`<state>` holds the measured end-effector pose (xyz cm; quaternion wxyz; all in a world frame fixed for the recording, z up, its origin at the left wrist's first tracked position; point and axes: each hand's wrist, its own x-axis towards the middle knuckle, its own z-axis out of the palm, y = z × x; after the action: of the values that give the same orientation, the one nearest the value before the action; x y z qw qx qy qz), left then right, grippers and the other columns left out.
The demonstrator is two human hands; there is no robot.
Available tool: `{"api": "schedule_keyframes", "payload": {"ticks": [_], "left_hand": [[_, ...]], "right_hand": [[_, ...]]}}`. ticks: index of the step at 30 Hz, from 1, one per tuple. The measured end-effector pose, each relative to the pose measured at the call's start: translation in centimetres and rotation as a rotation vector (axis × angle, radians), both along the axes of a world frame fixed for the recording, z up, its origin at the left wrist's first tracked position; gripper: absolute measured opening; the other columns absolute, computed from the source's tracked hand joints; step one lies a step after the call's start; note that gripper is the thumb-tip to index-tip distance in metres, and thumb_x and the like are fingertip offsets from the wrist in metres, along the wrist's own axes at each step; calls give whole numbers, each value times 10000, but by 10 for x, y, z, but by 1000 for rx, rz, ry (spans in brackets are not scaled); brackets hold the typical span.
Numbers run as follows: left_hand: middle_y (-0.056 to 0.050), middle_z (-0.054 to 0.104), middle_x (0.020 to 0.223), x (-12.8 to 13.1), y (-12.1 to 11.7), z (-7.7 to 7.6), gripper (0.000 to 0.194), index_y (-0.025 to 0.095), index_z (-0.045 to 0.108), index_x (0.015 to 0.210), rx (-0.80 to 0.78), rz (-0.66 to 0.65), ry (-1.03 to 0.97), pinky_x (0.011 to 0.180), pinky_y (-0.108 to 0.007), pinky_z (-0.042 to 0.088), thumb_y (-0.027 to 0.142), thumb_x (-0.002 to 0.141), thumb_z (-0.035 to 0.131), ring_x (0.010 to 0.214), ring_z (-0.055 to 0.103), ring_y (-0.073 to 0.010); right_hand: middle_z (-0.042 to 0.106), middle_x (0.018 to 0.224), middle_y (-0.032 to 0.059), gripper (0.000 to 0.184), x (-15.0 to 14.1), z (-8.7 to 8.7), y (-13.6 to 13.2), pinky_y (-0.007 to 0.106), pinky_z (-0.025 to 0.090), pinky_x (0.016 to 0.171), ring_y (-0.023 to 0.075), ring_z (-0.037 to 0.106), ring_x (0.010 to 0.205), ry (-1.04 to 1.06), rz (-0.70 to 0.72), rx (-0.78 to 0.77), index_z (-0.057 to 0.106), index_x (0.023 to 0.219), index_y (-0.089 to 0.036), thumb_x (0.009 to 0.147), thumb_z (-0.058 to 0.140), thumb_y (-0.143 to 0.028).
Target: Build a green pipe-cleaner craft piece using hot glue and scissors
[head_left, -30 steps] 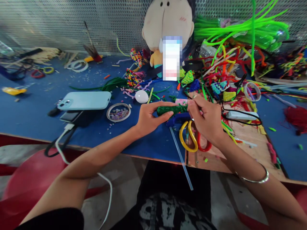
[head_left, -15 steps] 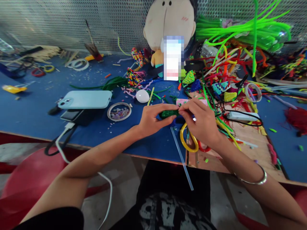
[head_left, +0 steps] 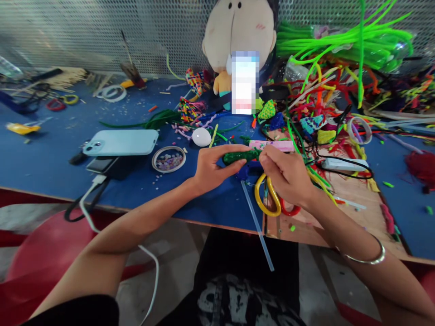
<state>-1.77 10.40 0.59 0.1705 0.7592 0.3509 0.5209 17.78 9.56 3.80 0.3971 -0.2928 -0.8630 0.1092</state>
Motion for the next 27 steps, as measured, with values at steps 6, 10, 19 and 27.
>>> {"api": "schedule_keyframes", "payload": {"ticks": [6,10,19,27], "left_hand": [[-40,783,927,0,-1,1,194,158,750,961,25,6,-22,756,-180,582,232,789,698,836,751,-151],[-39,784,923,0,-1,-1,209,174,747,983,44,-12,-20,741,-188,583,236,792,690,819,749,-151],[-65,777,970,1,-1,-2,182,175,733,975,153,-113,37,830,-213,592,221,808,679,888,745,-148],[-66,777,966,1,-2,-1,186,171,727,983,209,-112,10,824,-192,586,182,802,685,880,745,-138]], "right_hand": [[580,666,-17,106,-1,-6,-1,238,401,564,105,530,596,-31,33,122,562,749,-200,825,563,-127],[620,758,-3,75,-5,-9,1,255,435,609,115,556,664,109,-75,66,604,831,-207,844,580,-137],[505,646,-47,41,-8,-4,4,210,348,484,74,452,546,298,3,-377,592,826,-189,820,567,-157],[579,753,-29,69,-9,-5,4,231,474,565,85,574,612,375,91,-498,568,850,-184,788,587,-161]]}}
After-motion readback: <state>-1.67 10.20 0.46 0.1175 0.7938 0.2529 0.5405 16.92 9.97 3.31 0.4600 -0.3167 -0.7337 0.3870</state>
